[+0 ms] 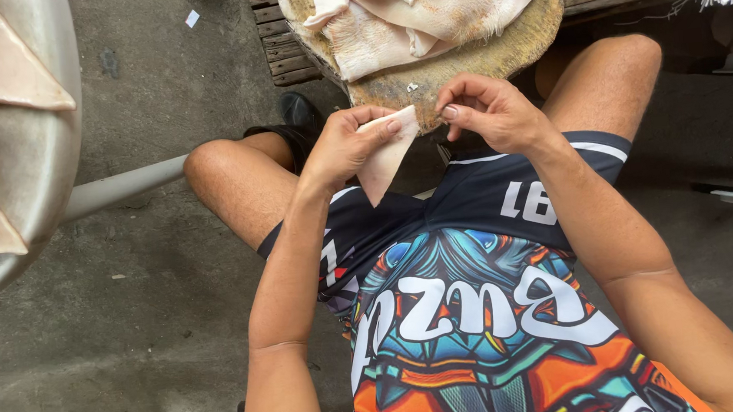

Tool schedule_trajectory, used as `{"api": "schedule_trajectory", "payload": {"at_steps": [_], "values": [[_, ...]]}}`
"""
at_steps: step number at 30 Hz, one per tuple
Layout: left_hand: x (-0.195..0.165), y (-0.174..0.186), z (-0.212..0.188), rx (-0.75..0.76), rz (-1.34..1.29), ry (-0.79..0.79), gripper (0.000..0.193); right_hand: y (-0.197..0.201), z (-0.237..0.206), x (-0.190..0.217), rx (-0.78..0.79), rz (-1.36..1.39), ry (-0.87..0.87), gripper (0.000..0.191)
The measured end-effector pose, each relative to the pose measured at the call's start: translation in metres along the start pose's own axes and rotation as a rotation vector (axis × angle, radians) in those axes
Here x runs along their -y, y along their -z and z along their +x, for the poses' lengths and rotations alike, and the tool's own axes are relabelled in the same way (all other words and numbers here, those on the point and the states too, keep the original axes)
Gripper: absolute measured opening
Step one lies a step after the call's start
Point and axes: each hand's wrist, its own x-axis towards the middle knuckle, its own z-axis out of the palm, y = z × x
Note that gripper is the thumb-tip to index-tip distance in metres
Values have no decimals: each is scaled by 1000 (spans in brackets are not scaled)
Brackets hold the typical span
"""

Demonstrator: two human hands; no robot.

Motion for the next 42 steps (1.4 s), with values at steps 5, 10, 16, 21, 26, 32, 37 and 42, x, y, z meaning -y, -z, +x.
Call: {"api": "schedule_trajectory", "payload": {"at_steps": [5,10,16,21,26,32,37,42], "values": [[6,8,-3,147,-294,96,40,-22,11,10,-49,-261,-28,12],[11,9,-2,105,-297,43,39,-37,20,22,-98,-406,79,9],[19,4,1,114,-306,23,38,-46,26,33,-105,-488,135,8],[25,3,2,129,-382,-10,36,-48,22,37,-13,-776,246,8],[24,2,2,158,-384,1,37,-43,27,40,-89,-512,64,7],[24,2,3,150,-416,17,36,-41,25,40,6,-584,153,10],[29,1,5,162,-457,17,32,-39,18,35,-72,-364,64,8],[30,3,5,168,-454,6,32,-39,18,32,-59,-420,79,10]]}}
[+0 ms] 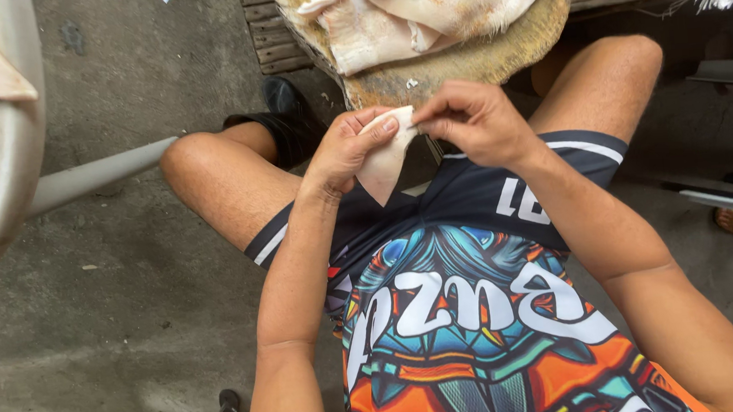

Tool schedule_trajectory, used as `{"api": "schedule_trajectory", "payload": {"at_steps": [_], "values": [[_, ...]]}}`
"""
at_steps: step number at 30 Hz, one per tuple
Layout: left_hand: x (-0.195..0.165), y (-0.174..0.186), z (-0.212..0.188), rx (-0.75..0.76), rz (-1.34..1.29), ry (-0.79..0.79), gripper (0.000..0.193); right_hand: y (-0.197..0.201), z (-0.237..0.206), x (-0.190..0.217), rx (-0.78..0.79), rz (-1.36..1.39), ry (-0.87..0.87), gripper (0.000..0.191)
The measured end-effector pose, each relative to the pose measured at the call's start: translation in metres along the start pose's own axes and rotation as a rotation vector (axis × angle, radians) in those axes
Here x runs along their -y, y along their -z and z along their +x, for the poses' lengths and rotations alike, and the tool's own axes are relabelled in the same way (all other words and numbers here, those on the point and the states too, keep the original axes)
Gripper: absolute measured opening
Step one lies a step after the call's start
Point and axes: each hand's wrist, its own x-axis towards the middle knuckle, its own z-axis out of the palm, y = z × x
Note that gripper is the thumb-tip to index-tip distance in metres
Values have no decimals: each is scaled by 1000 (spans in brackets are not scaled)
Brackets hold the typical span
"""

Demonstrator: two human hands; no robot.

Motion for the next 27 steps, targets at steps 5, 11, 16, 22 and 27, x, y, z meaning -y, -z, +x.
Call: {"api": "schedule_trajectory", "payload": {"at_steps": [5,11,16,22,27], "values": [[-1,-3,0,7,-19,16,32,0,0,2,-51,53,2,10],[0,-3,2,-5,-9,13,32,1,-5,4,22,-70,51,11],[0,-3,5,21,-14,-10,30,0,-3,6,-8,70,-56,10],[2,2,5,13,-49,2,28,4,-12,13,82,-231,102,12],[2,0,7,-9,-13,6,30,2,2,7,19,-125,36,9]]}}
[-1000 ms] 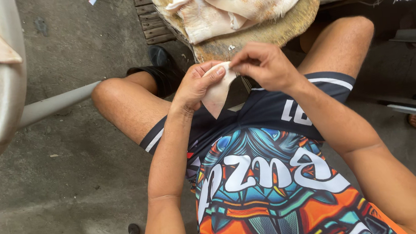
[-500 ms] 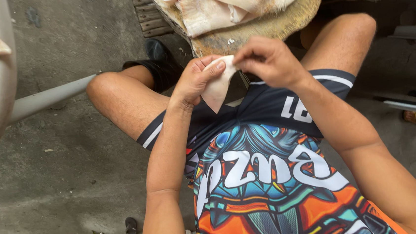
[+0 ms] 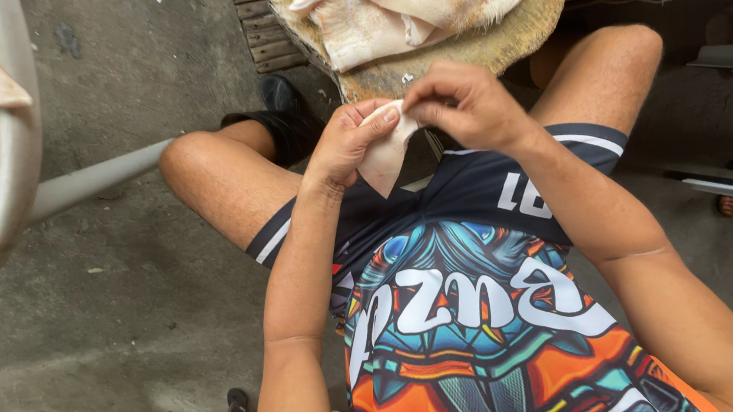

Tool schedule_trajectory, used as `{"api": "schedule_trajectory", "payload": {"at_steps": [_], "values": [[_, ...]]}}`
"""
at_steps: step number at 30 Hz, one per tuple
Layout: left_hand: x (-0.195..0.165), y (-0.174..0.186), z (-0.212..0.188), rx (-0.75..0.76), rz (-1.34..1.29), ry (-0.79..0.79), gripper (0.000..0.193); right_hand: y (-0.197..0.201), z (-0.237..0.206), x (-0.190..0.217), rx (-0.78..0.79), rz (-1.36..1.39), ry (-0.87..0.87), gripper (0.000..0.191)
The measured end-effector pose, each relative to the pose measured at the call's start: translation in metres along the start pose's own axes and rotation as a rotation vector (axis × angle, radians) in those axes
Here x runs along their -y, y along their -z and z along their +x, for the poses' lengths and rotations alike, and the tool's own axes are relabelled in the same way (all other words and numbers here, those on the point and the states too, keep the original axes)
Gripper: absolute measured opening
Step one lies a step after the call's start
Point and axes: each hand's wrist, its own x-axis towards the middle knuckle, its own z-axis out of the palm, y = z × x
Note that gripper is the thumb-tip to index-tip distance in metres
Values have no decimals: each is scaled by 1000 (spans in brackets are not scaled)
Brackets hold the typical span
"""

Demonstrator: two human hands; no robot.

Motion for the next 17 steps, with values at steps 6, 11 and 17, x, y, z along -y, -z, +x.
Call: {"api": "schedule_trajectory", "payload": {"at_steps": [6,11,17], "values": [[-3,4,-1,20,-41,3,29,6,-15,7,89,-97,53,13],[-4,-2,-1,12,-15,4,29,3,-3,-6,-20,194,-103,11],[-36,-17,-10,6,-30,17,28,1,-17,-15,82,269,-60,12]]}}
